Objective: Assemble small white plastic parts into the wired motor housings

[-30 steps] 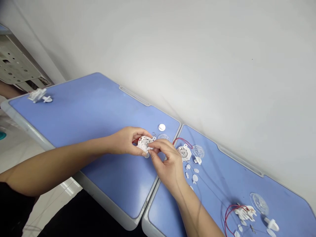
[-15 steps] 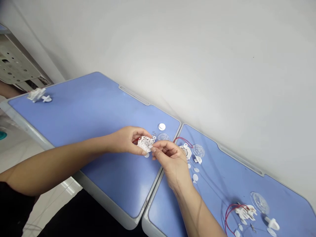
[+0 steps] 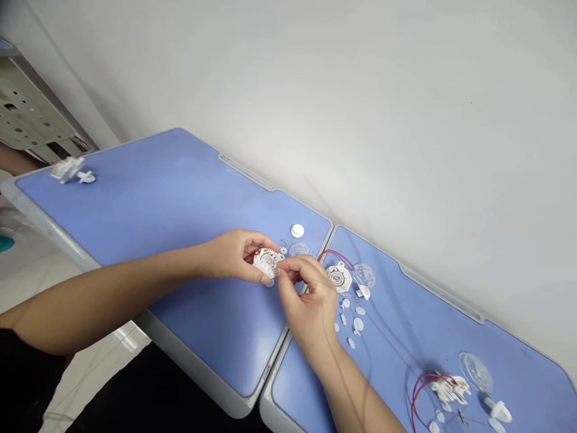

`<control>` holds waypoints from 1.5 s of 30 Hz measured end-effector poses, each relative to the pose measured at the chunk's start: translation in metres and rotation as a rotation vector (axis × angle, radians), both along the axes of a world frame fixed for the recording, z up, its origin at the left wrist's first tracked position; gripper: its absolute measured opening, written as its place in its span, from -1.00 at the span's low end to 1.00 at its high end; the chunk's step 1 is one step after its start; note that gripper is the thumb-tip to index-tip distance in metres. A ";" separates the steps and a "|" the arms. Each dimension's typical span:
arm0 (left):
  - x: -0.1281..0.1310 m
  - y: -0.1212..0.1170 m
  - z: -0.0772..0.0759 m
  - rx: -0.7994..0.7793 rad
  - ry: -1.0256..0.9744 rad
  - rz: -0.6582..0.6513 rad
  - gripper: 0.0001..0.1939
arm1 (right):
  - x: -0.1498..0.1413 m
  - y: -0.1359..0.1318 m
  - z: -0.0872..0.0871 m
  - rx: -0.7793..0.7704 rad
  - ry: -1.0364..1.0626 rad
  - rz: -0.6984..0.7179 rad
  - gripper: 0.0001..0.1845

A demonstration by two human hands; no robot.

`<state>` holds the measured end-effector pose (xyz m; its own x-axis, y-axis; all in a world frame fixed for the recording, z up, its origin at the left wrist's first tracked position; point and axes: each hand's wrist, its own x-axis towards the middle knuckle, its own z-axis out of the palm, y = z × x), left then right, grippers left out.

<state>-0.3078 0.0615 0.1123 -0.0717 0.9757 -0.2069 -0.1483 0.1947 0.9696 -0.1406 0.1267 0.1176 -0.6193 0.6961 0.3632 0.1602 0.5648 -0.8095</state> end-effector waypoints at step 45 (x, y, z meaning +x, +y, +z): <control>0.001 0.001 0.008 -0.088 0.064 0.026 -0.46 | 0.000 0.001 -0.003 0.311 0.005 0.034 -0.84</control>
<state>-0.3066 0.0623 0.1205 -0.1125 0.9517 -0.2856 -0.0925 0.2761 0.9567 -0.1408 0.1279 0.1145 -0.6376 0.5305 0.5586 0.1336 0.7902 -0.5981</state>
